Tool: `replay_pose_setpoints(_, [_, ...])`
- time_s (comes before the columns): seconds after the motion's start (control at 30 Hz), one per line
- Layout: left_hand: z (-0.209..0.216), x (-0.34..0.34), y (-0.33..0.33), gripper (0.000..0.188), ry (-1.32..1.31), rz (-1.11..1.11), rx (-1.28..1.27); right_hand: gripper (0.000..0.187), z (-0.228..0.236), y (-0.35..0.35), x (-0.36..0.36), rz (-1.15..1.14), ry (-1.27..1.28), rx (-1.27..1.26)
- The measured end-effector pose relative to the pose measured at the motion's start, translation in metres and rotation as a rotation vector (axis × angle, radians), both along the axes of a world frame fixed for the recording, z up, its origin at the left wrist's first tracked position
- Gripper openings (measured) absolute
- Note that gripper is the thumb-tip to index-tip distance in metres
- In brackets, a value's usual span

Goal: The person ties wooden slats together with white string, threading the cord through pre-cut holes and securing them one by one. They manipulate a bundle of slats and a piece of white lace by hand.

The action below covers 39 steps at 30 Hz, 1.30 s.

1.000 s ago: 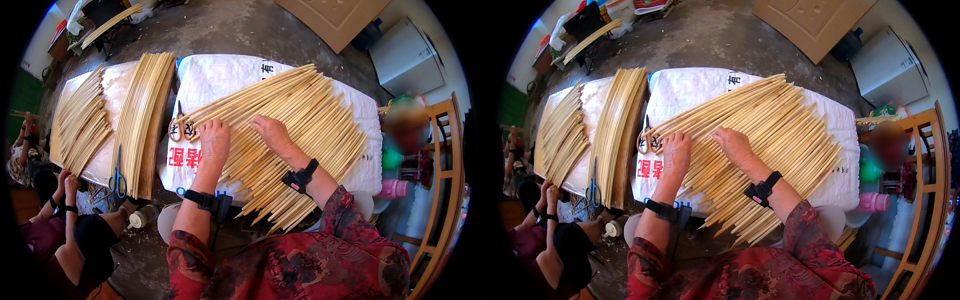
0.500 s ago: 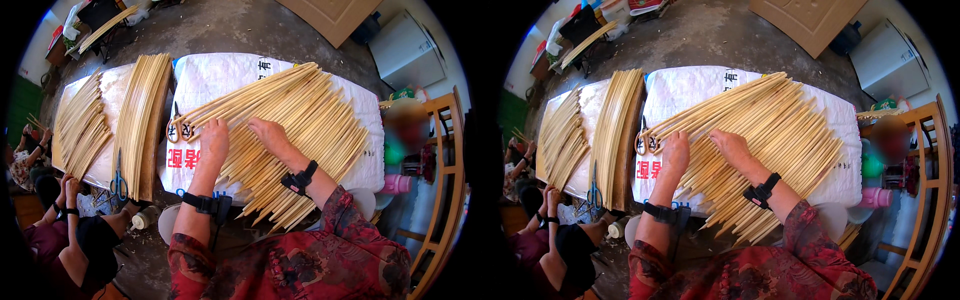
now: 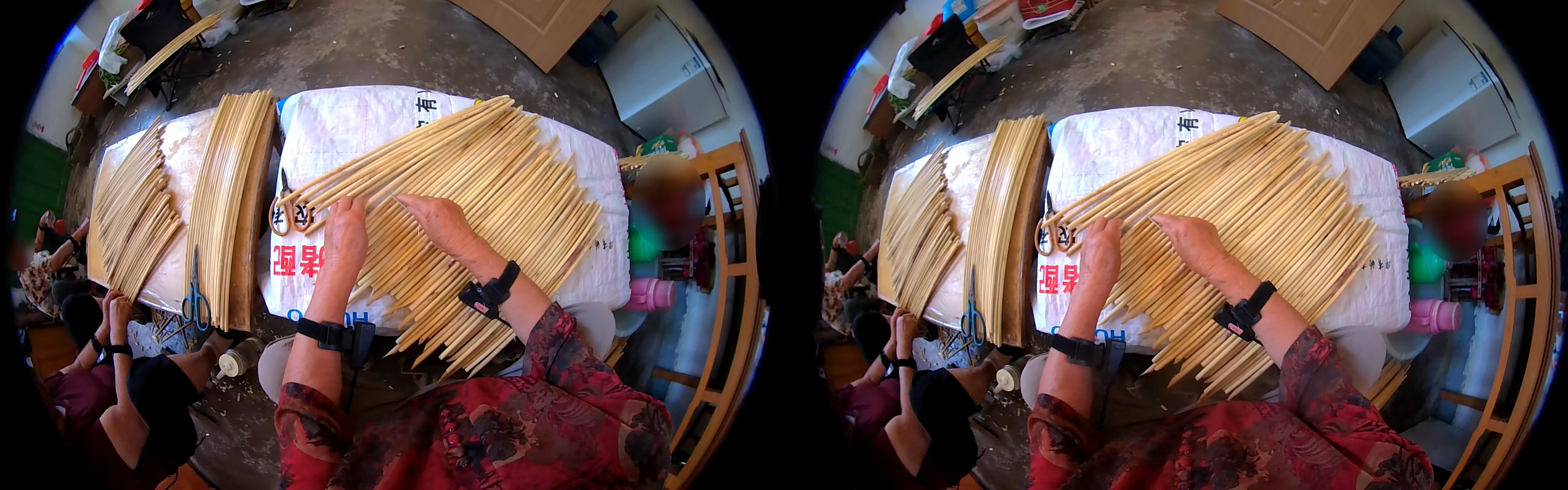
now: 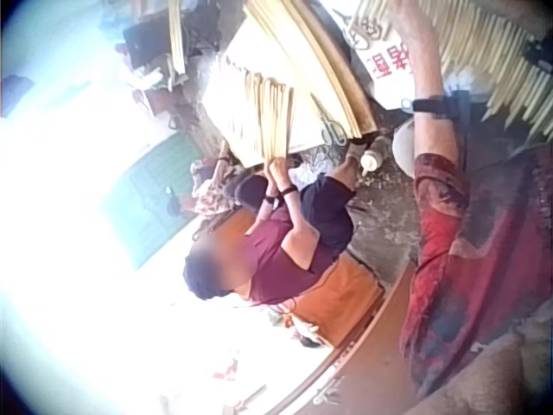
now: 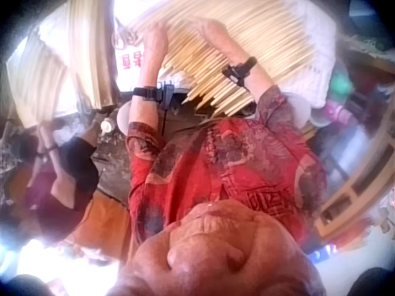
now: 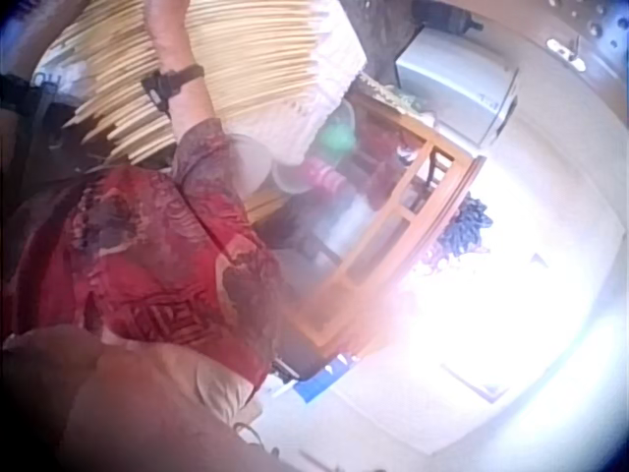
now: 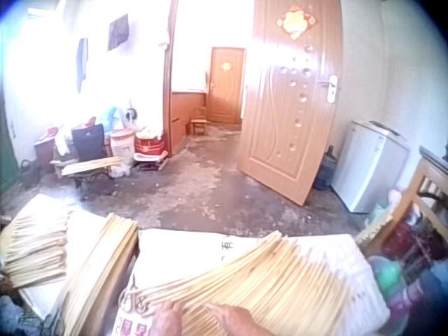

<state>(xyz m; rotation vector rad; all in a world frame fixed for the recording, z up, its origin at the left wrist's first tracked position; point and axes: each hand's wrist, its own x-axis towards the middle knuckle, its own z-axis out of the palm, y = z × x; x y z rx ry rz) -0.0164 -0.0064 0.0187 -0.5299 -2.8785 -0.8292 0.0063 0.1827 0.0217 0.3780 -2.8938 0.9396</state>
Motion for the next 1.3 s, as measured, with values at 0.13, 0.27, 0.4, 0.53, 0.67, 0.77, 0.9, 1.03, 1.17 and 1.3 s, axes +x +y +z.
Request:
replay_pose_setpoints(0.13, [0.0, 0.0, 0.0, 0.02, -0.016, 0.004, -0.022, 0.026, -0.001, 0.0, 0.001, 0.006, -0.02, 0.021])
replay_pose_setpoints(0.27, [0.0, 0.001, -0.001, 0.022, 0.007, -0.009, -0.04, 0.027, -0.004, 0.001, 0.002, 0.013, 0.006, 0.013])
replay_pose_setpoints(0.4, [-0.003, 0.0, 0.0, 0.022, 0.017, -0.012, -0.034, 0.027, 0.0, 0.0, 0.002, 0.008, -0.005, 0.03])
replay_pose_setpoints(0.53, [-0.003, 0.0, -0.002, 0.023, 0.021, -0.017, -0.042, 0.027, 0.002, -0.003, 0.004, -0.001, 0.02, 0.016])
replay_pose_setpoints(0.67, [-0.001, 0.0, 0.0, 0.022, 0.026, -0.015, -0.042, 0.026, 0.001, -0.001, 0.003, 0.0, 0.0, 0.029])
replay_pose_setpoints(0.77, [-0.002, 0.001, 0.0, 0.022, 0.036, -0.012, -0.05, 0.026, 0.001, 0.0, 0.003, 0.004, -0.004, 0.036])
replay_pose_setpoints(0.9, [-0.005, 0.0, 0.0, 0.021, 0.106, -0.023, -0.042, 0.026, 0.001, -0.001, 0.002, -0.003, -0.023, 0.055])
replay_pose_setpoints(1.03, [-0.007, 0.0, 0.001, 0.019, 0.131, -0.026, -0.047, 0.026, 0.007, -0.005, 0.005, -0.031, -0.036, 0.073])
replay_pose_setpoints(1.17, [-0.004, 0.001, 0.002, 0.018, 0.136, -0.038, -0.066, 0.027, 0.002, -0.007, 0.007, -0.055, -0.018, 0.084])
replay_pose_setpoints(1.3, [-0.005, 0.002, 0.001, 0.019, 0.097, -0.048, -0.084, 0.027, -0.002, -0.013, 0.01, -0.09, 0.055, 0.075])
